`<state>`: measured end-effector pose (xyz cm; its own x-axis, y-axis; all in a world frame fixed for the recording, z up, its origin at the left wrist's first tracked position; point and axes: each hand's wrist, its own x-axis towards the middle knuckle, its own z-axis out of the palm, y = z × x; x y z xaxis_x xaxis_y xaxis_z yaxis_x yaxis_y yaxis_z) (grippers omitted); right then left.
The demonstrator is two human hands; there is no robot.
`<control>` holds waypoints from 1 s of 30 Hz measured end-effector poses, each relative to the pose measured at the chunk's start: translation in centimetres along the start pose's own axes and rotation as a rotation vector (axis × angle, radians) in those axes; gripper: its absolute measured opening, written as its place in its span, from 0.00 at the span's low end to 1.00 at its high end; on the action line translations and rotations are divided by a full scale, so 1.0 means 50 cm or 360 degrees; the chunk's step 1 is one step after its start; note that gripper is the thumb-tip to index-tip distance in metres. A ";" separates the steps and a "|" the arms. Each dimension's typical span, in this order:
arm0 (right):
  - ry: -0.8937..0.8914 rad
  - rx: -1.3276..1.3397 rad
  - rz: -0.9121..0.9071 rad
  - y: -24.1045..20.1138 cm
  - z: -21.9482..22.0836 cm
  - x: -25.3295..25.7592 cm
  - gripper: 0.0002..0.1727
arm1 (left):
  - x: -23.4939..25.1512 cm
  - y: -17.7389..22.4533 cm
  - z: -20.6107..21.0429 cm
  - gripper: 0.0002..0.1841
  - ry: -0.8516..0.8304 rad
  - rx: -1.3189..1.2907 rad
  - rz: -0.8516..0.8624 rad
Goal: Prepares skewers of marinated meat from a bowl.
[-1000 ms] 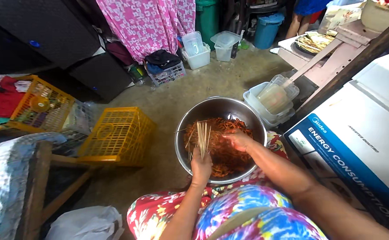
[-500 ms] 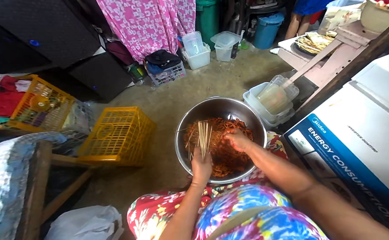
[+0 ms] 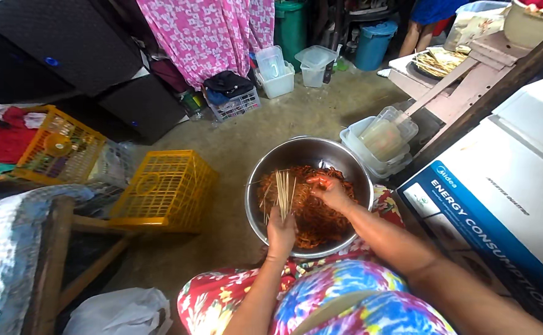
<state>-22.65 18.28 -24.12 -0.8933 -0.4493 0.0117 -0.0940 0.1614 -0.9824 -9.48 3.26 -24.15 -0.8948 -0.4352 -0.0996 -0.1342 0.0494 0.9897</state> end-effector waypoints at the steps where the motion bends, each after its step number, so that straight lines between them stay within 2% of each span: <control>1: 0.0008 -0.0042 -0.0024 -0.001 -0.001 0.000 0.16 | -0.001 0.001 0.000 0.11 -0.0017 -0.0011 0.0000; 6: 0.0048 -0.0141 -0.0218 0.005 -0.005 -0.002 0.12 | -0.004 0.005 -0.003 0.11 -0.0061 -0.0063 -0.0001; 11: 0.0054 -0.0107 -0.0247 0.008 -0.008 0.000 0.10 | -0.004 0.001 -0.003 0.11 -0.0064 -0.0089 0.0040; 13: 0.0041 0.0083 -0.0121 0.005 -0.010 0.002 0.09 | -0.005 0.002 -0.002 0.11 -0.0068 -0.0079 0.0065; 17: -0.0020 0.0749 0.0346 -0.016 -0.013 0.002 0.05 | -0.008 -0.002 -0.001 0.12 -0.0098 -0.0056 0.0116; 20: -0.0109 0.1022 0.0591 -0.025 -0.024 0.001 0.05 | -0.009 -0.008 0.000 0.12 -0.0120 0.0004 0.0194; 26: -0.0328 0.1189 0.0712 -0.010 -0.040 0.003 0.10 | -0.012 -0.010 -0.001 0.13 -0.0155 0.0074 0.0216; 30: -0.0286 0.1078 0.0735 -0.011 -0.031 0.005 0.08 | -0.010 -0.012 0.001 0.15 -0.0143 0.0150 0.0195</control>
<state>-23.50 19.45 -23.29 -0.6883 -0.6101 -0.3925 0.5993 -0.1733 -0.7815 -8.98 3.48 -24.72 -0.9408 -0.3388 0.0079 -0.0577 0.1832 0.9814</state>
